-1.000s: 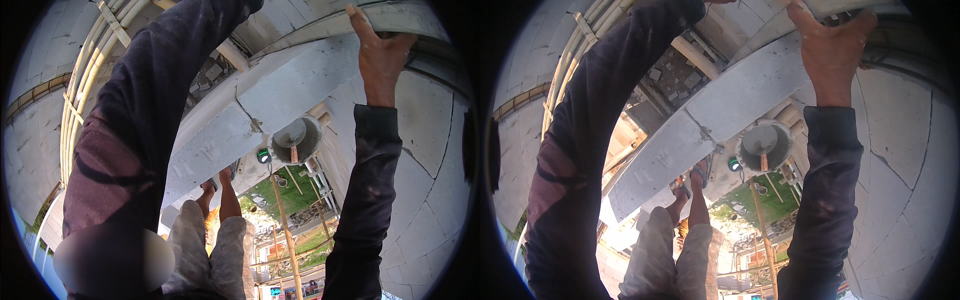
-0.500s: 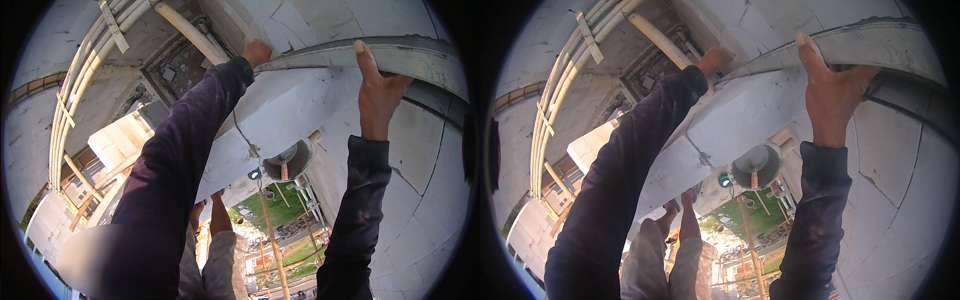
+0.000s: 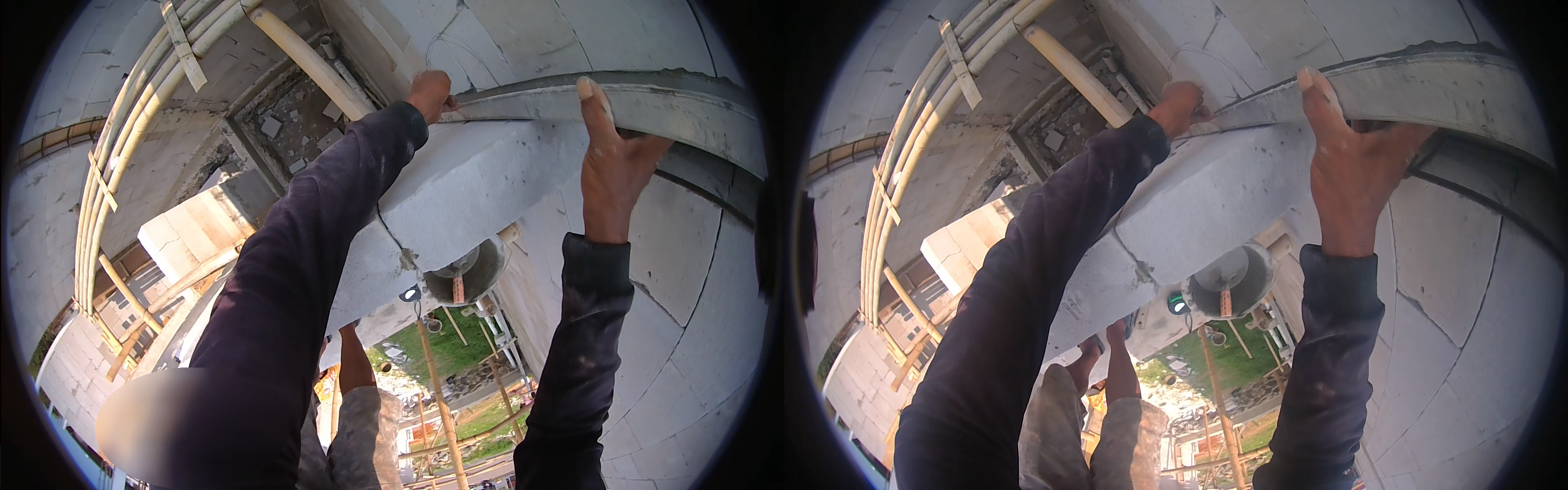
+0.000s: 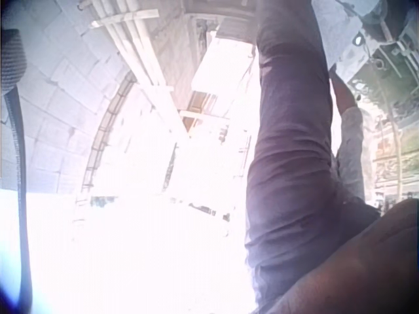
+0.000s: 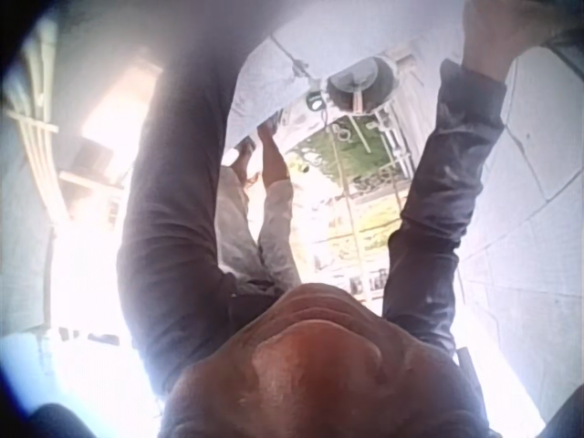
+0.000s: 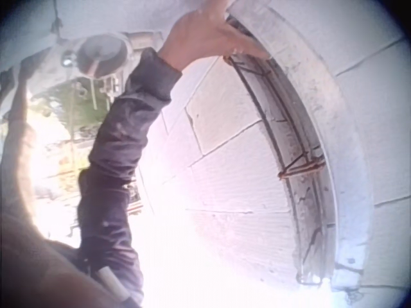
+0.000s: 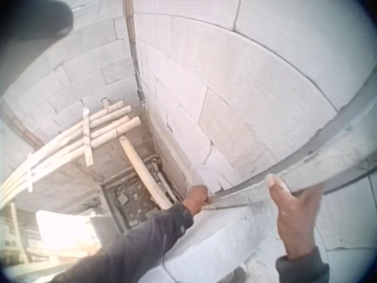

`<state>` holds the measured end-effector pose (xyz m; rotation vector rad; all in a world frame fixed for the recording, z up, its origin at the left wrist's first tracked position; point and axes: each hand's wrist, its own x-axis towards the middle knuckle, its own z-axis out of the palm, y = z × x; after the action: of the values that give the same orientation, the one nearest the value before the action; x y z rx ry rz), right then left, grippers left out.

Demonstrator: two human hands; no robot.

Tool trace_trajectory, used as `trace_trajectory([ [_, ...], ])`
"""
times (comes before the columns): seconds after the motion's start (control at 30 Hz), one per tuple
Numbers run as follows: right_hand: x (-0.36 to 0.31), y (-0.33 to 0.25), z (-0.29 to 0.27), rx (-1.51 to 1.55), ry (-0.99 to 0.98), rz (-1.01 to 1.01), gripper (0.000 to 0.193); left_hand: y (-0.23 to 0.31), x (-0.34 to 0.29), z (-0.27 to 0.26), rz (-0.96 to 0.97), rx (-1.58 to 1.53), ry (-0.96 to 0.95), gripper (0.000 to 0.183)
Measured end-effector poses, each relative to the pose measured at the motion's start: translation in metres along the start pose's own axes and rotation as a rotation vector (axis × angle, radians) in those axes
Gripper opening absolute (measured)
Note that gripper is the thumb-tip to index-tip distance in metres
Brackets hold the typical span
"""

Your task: The person measures a wall section with a tape measure, then positions and secures white rectangular tiles using a trowel and mortar. They repeatedly scoop mortar, apply it to the tiles, and press the tiles into place along a curved wall.

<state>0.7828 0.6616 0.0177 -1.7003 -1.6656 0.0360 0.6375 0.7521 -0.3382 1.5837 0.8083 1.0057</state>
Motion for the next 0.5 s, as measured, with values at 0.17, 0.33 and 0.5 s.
trace_trajectory([
  [0.17, 0.002, -0.007, 0.002, -0.034, 0.017, 0.016, 0.076, 0.018, -0.007, 0.02, -0.334, -0.012, -0.029, 0.01],
  [0.33, 0.003, -0.005, -0.006, -0.135, -0.009, 0.065, 0.08, 0.097, -0.008, 0.004, -0.238, 0.851, -0.272, 0.005],
  [0.5, 0.004, -0.024, 0.006, 0.111, 0.05, 0.137, 0.09, 0.14, -0.08, -0.143, -0.98, -0.257, 0.341, 0.008],
])
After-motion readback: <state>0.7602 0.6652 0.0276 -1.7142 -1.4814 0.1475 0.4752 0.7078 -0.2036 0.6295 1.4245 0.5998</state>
